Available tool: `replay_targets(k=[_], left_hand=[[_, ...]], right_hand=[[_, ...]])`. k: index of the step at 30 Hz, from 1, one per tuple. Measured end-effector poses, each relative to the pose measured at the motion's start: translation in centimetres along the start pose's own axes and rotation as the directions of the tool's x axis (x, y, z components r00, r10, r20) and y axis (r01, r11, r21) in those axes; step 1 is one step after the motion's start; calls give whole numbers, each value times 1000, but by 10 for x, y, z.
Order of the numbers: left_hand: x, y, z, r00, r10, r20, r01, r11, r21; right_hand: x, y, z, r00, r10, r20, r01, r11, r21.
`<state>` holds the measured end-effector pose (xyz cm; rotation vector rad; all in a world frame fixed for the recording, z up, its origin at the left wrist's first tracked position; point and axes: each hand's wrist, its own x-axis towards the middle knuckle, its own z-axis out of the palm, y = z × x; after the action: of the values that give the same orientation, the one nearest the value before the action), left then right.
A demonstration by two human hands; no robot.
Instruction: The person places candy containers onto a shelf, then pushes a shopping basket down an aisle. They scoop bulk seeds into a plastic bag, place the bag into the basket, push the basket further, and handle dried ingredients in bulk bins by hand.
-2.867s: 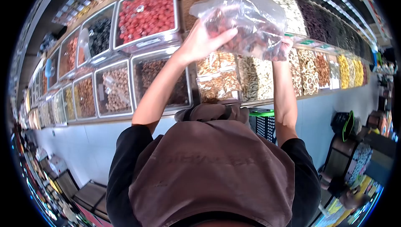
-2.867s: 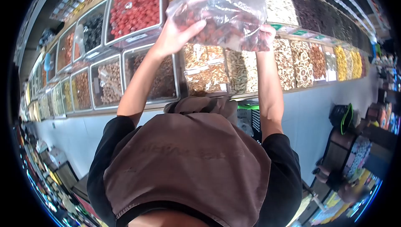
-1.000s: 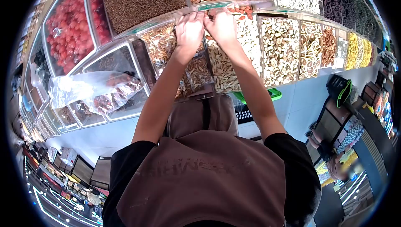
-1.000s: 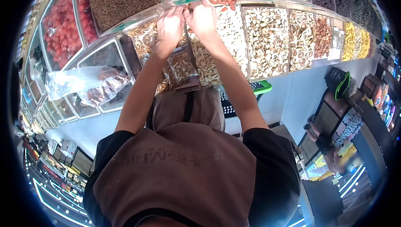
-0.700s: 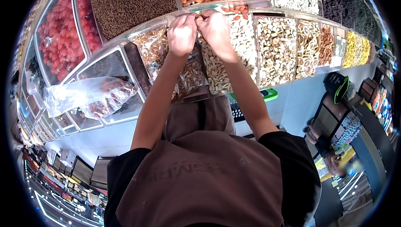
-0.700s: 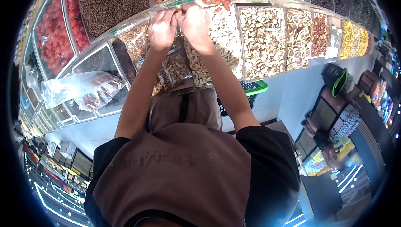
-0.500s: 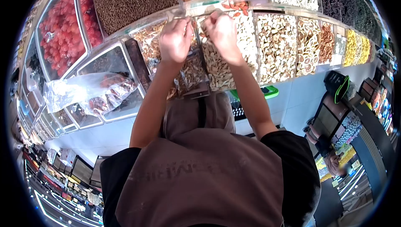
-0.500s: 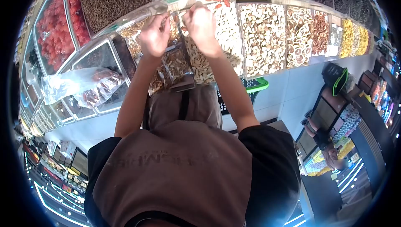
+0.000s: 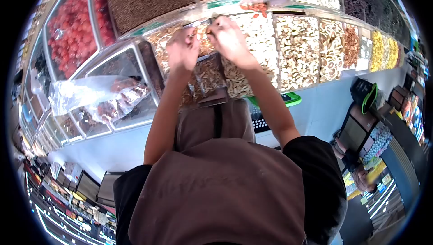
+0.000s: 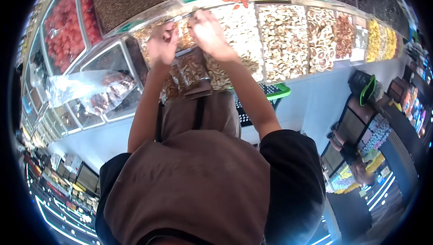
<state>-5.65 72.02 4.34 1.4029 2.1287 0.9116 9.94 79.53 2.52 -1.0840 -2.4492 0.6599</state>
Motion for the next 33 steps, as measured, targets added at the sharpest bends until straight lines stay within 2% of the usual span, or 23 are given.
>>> replay_targets(k=[1, 3, 5, 6, 8, 12, 15, 16, 17, 19, 21, 23, 24, 26, 27, 30, 33], left_hand=[[0, 12, -8, 997, 59, -41, -60, 998, -1], [1, 44, -28, 995, 78, -58, -82, 995, -57], [15, 79, -52, 952, 279, -122, -287, 957, -50], [25, 93, -58, 953, 278, -119, -285, 957, -50], [48, 116, -62, 872, 403, -279, -430, 902, -39], [91, 133, -60, 824, 510, -248, -516, 855, 43], [93, 141, -59, 878, 443, -180, -433, 896, 93], [87, 139, -58, 867, 458, -197, -462, 886, 29], [76, 137, -60, 867, 457, -199, -462, 887, 23], [48, 131, -66, 932, 332, -145, -341, 939, -41], [18, 123, -72, 968, 225, -113, -231, 972, -44], [-6, 113, -64, 996, 81, -41, -87, 980, -177], [-16, 104, -53, 996, 87, -26, -90, 982, -165], [-26, 101, -42, 995, 66, 75, -55, 989, -135], [-31, 102, -40, 990, 27, 135, -9, 992, -127], [-36, 98, -32, 957, 19, 291, 22, 990, -136], [-35, 82, -19, 935, 28, 354, 4, 996, -88]], right_hand=[[2, 0, 3, 1000, -8, 2, 8, 999, -39], [0, 2, 2, 1000, 18, 22, -17, 999, -38], [2, -4, -8, 997, 37, 65, -33, 998, -61], [3, -5, -11, 997, 40, 66, -36, 998, -59], [6, -4, -14, 994, 6, 113, 3, 997, -72], [13, -3, -14, 989, -31, 141, 45, 995, -94], [8, -1, -26, 991, -37, 129, 42, 998, -41], [7, -4, -35, 996, -28, 90, 29, 1000, -11], [4, -5, -42, 999, -33, -2, 33, 999, 36], [1, -14, -69, 995, 29, -91, -17, 992, 126], [6, -21, -92, 972, 89, -218, -60, 989, 136], [24, -22, -108, 935, 89, -342, -24, 981, 191], [37, -21, -113, 936, 94, -340, -28, 981, 192], [66, -21, -117, 821, 51, -569, 30, 991, 131], [74, -26, -118, 832, 78, -550, 9, 988, 153], [58, -26, -100, 822, -24, -569, 207, 944, 258], [17, -12, -86, 935, -14, -355, 120, 953, 278]])
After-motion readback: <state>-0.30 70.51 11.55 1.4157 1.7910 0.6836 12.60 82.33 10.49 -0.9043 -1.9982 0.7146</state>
